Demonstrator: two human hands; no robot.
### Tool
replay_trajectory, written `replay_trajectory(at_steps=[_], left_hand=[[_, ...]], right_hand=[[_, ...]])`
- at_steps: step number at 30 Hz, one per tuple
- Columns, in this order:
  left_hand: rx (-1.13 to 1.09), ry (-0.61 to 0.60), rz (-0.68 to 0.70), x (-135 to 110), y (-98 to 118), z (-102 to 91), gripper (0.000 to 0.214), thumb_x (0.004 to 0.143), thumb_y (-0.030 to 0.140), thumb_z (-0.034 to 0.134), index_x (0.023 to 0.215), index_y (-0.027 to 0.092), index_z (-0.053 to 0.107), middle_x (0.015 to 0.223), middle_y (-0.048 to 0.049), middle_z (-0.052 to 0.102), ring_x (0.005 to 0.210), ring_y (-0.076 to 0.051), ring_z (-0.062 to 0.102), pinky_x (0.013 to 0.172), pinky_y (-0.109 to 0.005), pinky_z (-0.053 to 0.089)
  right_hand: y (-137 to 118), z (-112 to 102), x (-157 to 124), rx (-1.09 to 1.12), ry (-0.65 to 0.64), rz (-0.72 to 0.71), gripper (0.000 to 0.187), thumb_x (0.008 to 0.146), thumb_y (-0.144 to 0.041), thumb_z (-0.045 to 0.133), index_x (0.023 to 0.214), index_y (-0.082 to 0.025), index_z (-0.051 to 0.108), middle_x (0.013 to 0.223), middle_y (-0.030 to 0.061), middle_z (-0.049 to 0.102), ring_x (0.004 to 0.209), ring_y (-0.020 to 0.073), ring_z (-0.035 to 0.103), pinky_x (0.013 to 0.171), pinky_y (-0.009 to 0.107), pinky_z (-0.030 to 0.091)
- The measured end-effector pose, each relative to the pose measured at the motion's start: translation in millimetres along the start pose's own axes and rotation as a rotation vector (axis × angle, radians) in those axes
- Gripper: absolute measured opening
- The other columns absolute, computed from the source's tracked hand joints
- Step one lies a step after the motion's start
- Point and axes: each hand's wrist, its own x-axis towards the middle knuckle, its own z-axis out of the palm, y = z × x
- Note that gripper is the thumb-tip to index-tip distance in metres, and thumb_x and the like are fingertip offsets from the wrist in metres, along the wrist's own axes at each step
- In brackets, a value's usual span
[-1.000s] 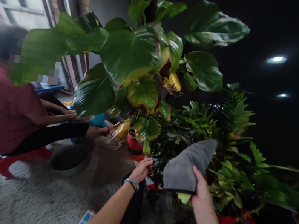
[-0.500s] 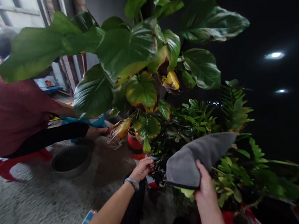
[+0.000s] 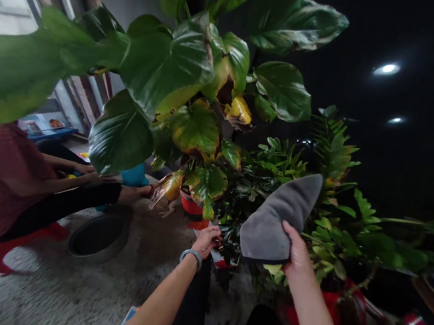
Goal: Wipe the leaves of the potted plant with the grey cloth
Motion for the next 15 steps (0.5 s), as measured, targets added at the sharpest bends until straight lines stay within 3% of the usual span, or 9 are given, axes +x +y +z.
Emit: replay_trajectory(at_steps=[3, 6, 8, 10, 13, 15], left_hand=[[0.021, 0.0, -0.002, -1, -1, 2.0, 0.023, 0.05, 0.011, 0.077, 0.058, 0.016, 0.056, 0.051, 0.0041, 0.054, 0.05, -0.01, 0.05, 0.052, -0.023, 0.036], [0.04, -0.01, -0.012, -3, 1, 2.8, 0.023, 0.05, 0.013, 0.078, 0.06, 0.016, 0.058, 0.049, 0.0044, 0.053, 0.048, -0.01, 0.048, 0.05, -0.023, 0.035], [0.046, -0.017, -0.021, -4, 2, 3.0, 0.023, 0.05, 0.013, 0.078, 0.063, 0.016, 0.059, 0.051, 0.0039, 0.054, 0.048, -0.01, 0.048, 0.05, -0.024, 0.035], [0.042, -0.025, -0.029, -5, 4, 3.2, 0.024, 0.05, 0.014, 0.079, 0.065, 0.016, 0.059, 0.054, 0.0031, 0.057, 0.049, -0.01, 0.05, 0.051, -0.024, 0.036], [0.026, -0.036, -0.034, -5, 6, 3.6, 0.027, 0.05, 0.012, 0.078, 0.066, 0.017, 0.057, 0.056, 0.0032, 0.059, 0.049, -0.01, 0.051, 0.052, -0.024, 0.038], [0.021, -0.038, -0.036, -6, 5, 3.6, 0.028, 0.051, 0.012, 0.078, 0.066, 0.017, 0.056, 0.055, 0.0033, 0.059, 0.048, -0.01, 0.051, 0.052, -0.023, 0.038]], right_hand=[[43, -9, -7, -0.107, -0.056, 0.161, 0.022, 0.051, -0.033, 0.077, 0.066, -0.02, 0.067, 0.062, 0.0068, 0.073, 0.084, 0.0321, 0.072, 0.073, 0.04, 0.057], [72, -27, -33, -0.291, -0.069, 0.096, 0.034, 0.05, -0.039, 0.081, 0.074, -0.017, 0.072, 0.072, 0.0087, 0.076, 0.089, 0.0331, 0.071, 0.074, 0.04, 0.056], [66, -34, -44, -0.311, -0.047, 0.001, 0.041, 0.05, -0.044, 0.082, 0.08, -0.016, 0.073, 0.078, 0.0095, 0.077, 0.091, 0.0333, 0.07, 0.075, 0.039, 0.056], [42, -34, -43, -0.234, -0.001, -0.131, 0.044, 0.051, -0.045, 0.081, 0.083, -0.016, 0.073, 0.08, 0.0088, 0.077, 0.091, 0.0328, 0.07, 0.076, 0.039, 0.056], [4, -24, -19, -0.074, 0.095, -0.314, 0.04, 0.051, -0.041, 0.079, 0.083, -0.018, 0.07, 0.076, 0.0046, 0.076, 0.089, 0.0301, 0.071, 0.077, 0.039, 0.056], [-1, -19, -1, -0.004, 0.119, -0.27, 0.032, 0.051, -0.037, 0.078, 0.077, -0.02, 0.068, 0.069, 0.0027, 0.074, 0.085, 0.0292, 0.071, 0.076, 0.04, 0.057]])
